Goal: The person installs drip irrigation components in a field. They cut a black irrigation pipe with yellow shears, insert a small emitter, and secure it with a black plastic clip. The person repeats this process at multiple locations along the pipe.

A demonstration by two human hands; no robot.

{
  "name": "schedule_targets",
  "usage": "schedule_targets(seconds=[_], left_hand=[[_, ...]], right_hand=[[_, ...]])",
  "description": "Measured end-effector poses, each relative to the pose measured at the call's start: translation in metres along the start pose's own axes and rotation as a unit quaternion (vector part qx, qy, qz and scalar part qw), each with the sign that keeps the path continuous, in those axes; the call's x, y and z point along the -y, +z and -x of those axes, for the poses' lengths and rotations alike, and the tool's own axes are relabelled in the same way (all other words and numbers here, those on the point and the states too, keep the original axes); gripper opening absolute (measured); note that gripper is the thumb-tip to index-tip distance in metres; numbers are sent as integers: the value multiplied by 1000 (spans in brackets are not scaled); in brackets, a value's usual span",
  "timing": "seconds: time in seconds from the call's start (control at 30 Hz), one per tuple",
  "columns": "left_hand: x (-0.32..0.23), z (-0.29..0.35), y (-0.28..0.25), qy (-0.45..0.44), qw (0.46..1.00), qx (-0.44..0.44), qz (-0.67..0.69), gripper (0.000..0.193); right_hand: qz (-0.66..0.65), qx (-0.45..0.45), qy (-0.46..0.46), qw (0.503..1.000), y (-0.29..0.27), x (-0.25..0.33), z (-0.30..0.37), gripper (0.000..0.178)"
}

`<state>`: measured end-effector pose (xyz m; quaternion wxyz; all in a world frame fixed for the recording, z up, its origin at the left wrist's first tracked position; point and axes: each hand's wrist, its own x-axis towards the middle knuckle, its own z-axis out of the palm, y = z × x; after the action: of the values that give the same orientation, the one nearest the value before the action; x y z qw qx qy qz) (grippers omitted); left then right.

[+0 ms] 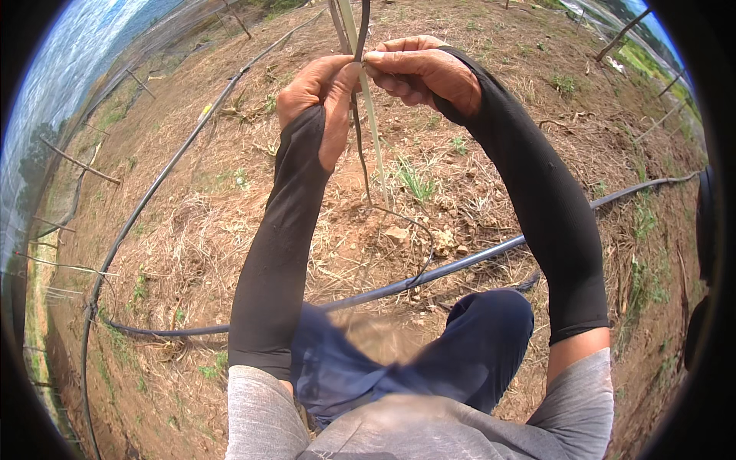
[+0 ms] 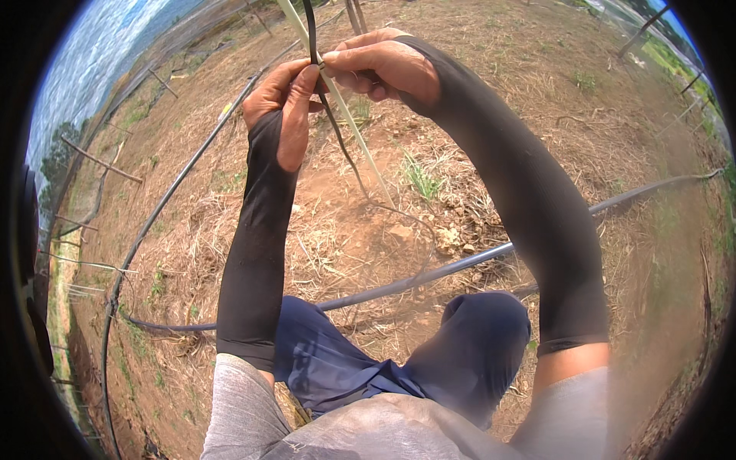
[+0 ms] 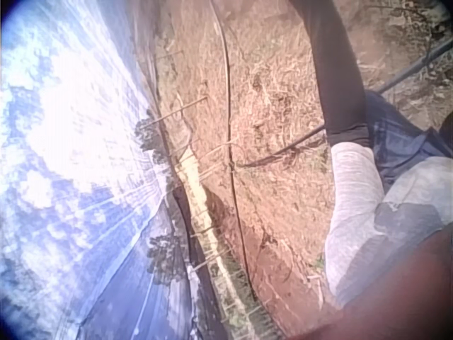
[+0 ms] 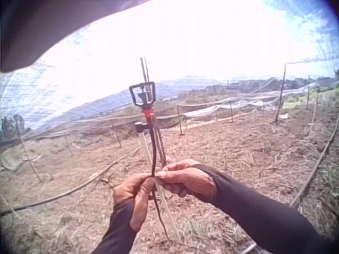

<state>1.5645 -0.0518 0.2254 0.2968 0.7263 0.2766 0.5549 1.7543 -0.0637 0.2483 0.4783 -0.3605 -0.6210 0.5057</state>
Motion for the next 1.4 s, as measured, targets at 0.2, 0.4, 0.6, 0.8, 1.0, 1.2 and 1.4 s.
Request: schedule_targets(seconds=[0.2,0.4,0.6,0.8,1.0,1.2,1.4], left_hand=[[2,-1,1,-16,1000,5,5,23],[1,-1,0,-14,1000,9,12,23],[4,0,-2,-12,1000,4,18,23],[6,-1,-2,-16,1000,3,18,23],[4,-1,-5,-16,999,9,28,24],[4,1,-3,-11,1000,17,19,24],[5,1,-5,-31,999,11,26,24]], right_hand=[[384,-172,-436,795,1,-20,0,23],[436,-91,-507,738,-5,-5,-5,29],[500,-96,-521,685,-12,-4,-3,24],[508,-84,-531,673,-5,8,-4,26],[483,-42,-390,783,-3,8,-8,18],[215,50,-13,975,-19,15,-11,33],[84,-93,-118,985,7,-11,3,22]])
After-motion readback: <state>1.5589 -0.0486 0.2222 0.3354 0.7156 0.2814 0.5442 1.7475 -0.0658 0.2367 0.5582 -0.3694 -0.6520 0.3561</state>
